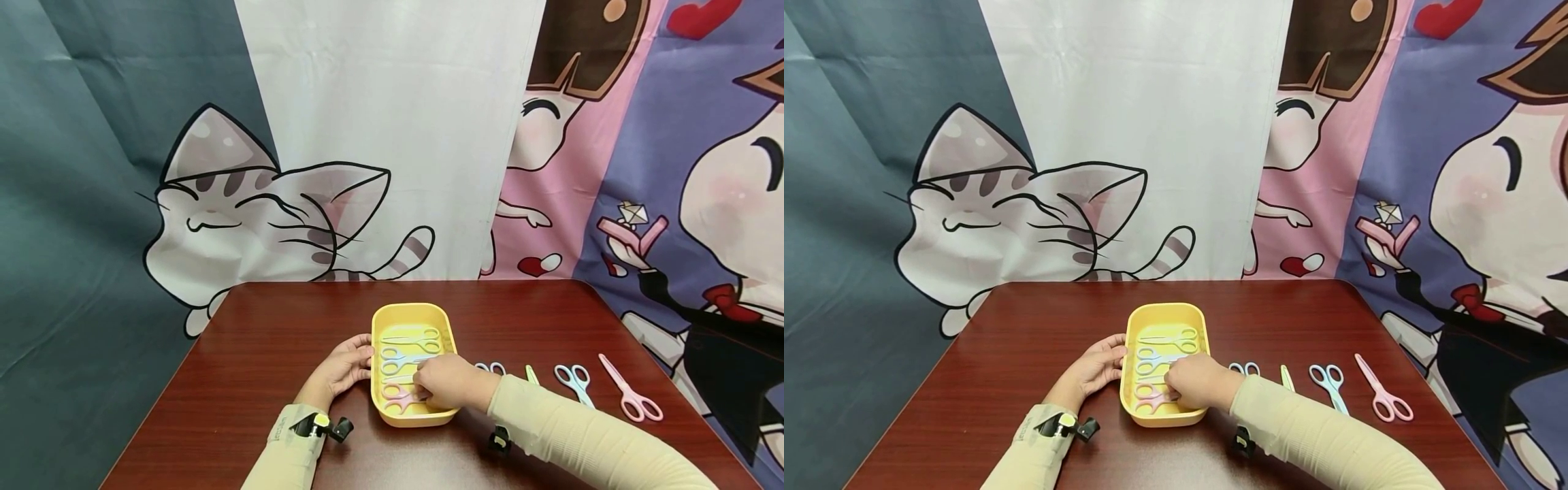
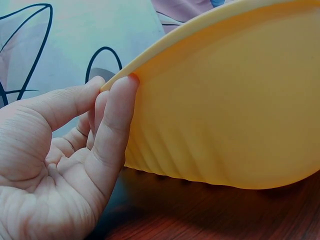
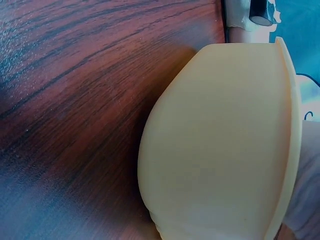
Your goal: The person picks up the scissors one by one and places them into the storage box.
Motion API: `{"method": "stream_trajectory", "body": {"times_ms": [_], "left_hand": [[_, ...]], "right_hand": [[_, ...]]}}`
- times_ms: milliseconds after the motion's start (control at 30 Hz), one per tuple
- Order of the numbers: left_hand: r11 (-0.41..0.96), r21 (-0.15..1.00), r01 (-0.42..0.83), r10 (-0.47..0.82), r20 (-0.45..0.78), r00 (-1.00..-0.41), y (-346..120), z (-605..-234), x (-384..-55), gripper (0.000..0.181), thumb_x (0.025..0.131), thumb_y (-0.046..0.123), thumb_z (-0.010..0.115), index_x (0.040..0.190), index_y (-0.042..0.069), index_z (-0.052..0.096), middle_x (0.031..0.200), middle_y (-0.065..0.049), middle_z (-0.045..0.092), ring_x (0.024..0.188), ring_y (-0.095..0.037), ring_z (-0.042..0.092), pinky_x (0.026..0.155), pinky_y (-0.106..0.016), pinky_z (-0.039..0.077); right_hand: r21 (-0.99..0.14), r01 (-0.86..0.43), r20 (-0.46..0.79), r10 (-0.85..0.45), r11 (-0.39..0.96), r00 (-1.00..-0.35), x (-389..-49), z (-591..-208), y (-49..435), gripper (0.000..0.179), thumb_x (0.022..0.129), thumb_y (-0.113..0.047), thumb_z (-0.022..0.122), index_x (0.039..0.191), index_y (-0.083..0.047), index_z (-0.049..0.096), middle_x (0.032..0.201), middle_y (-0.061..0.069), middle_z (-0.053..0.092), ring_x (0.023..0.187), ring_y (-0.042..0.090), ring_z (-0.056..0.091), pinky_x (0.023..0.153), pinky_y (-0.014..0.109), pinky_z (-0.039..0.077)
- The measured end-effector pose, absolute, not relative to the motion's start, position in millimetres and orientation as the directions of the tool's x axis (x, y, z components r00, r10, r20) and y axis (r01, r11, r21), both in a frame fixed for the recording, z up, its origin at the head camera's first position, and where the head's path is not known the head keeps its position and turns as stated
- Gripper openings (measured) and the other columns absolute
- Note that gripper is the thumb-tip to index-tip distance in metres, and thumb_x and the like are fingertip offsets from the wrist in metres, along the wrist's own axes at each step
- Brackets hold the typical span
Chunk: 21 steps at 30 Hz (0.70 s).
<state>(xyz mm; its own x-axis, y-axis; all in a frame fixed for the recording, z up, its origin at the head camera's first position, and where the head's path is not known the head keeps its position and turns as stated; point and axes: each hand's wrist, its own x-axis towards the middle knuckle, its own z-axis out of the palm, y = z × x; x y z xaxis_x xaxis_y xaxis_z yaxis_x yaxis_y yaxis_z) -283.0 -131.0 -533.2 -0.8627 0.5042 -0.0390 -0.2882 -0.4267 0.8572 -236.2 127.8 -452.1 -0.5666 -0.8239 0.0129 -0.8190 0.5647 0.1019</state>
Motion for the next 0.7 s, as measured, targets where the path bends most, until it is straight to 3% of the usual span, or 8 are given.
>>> {"method": "stream_trajectory", "body": {"times_ms": [133,233,400,567,700], "left_hand": [[-0.428,0.857,-0.288,0.506,-0.037,-0.862,-131,-532,-283,0.022,0.104,-0.004,0.045,0.126,-0.001,0.043,0.095,-0.003,0.066,0.073,-0.008,0.063,0.061,-0.023,0.059],[-0.43,0.856,-0.288,0.508,-0.035,-0.861,-131,-532,-283,0.021,0.104,-0.003,0.046,0.125,0.0,0.043,0.094,-0.002,0.066,0.073,-0.008,0.063,0.061,-0.023,0.059],[-0.422,0.862,-0.282,0.51,-0.031,-0.859,-130,-532,-282,0.022,0.104,-0.001,0.048,0.126,0.001,0.044,0.095,-0.002,0.066,0.073,-0.008,0.063,0.063,-0.024,0.06],[-0.416,0.863,-0.288,0.508,-0.042,-0.861,-131,-533,-282,0.022,0.104,-0.001,0.047,0.126,0.0,0.044,0.096,-0.003,0.065,0.073,-0.008,0.063,0.063,-0.024,0.06],[-0.421,0.859,-0.293,0.505,-0.046,-0.862,-131,-533,-282,0.022,0.104,-0.002,0.047,0.126,0.0,0.044,0.096,-0.003,0.065,0.073,-0.008,0.063,0.062,-0.024,0.06]], "right_hand": [[0.076,-0.822,0.024,-0.826,0.564,-0.564,-238,-448,130,0.022,0.081,-0.026,0.08,0.073,-0.023,0.06,0.069,-0.013,0.045,0.057,0.004,0.042,0.047,0.023,0.037],[0.016,-0.81,0.042,-0.81,0.586,-0.585,-241,-441,135,0.018,0.084,-0.033,0.081,0.087,-0.02,0.068,0.077,-0.011,0.055,0.066,0.005,0.052,0.054,0.026,0.047],[-0.089,-0.76,0.148,-0.746,0.644,-0.649,-253,-420,155,0.033,0.084,-0.027,0.081,0.112,-0.014,0.069,0.097,-0.004,0.066,0.084,0.01,0.062,0.069,0.032,0.056],[-0.136,-0.688,0.303,-0.632,0.713,-0.714,-270,-397,196,0.035,0.083,-0.019,0.081,0.114,-0.009,0.067,0.097,0.0,0.066,0.085,0.013,0.061,0.074,0.036,0.056],[-0.165,-0.6,0.344,-0.524,0.783,-0.779,-283,-388,245,0.034,0.083,-0.016,0.081,0.113,-0.005,0.068,0.1,0.005,0.068,0.088,0.02,0.063,0.079,0.043,0.055]]}}
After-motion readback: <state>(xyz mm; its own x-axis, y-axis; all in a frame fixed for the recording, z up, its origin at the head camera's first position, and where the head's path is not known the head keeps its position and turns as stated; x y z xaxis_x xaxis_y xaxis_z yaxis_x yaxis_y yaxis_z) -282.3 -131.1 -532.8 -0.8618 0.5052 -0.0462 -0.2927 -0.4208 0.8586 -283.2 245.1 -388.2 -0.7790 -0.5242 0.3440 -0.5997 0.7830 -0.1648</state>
